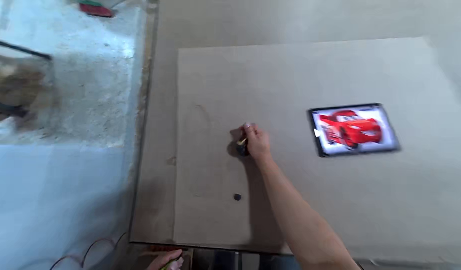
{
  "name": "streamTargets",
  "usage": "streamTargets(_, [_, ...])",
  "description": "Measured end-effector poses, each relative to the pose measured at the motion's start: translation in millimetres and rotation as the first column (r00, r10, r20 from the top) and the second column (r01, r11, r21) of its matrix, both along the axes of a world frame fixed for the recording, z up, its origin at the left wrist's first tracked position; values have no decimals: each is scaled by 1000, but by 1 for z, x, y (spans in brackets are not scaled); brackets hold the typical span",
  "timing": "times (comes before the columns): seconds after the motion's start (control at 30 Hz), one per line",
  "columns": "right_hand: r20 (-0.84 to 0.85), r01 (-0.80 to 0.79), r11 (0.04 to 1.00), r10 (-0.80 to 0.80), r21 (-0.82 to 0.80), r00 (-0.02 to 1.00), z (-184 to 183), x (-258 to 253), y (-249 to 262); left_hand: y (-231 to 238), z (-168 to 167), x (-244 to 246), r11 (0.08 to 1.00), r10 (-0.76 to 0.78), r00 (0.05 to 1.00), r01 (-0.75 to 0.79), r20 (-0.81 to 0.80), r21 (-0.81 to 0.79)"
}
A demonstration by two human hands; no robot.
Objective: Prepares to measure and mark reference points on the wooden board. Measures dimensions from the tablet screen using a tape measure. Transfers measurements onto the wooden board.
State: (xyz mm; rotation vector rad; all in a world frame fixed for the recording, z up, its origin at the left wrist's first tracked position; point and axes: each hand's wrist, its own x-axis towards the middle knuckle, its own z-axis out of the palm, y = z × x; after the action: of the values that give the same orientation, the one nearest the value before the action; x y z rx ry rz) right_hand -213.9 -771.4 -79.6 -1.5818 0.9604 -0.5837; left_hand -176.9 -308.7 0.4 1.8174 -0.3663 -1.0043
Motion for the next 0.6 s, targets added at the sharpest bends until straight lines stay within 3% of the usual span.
streamTargets(0.1, [76,74,989,-64,-132,995,-10,70,-27,-23,-6,24,999,40,993,-36,114,-37])
streamTargets(0.2, [116,147,953,-120,-265,986,-18,108,-36,-64,-25,68,997,28,971,-10,237,-75])
streamTargets(0.4, [200,173,962,-131,-209,971,-22,118,-50,-200,-71,174,942,-53,903,187,426,-278])
streamTargets(0.6, [214,170,954,-118,-247,970,-24,120,-51,-303,-85,243,856,-150,904,322,401,-404])
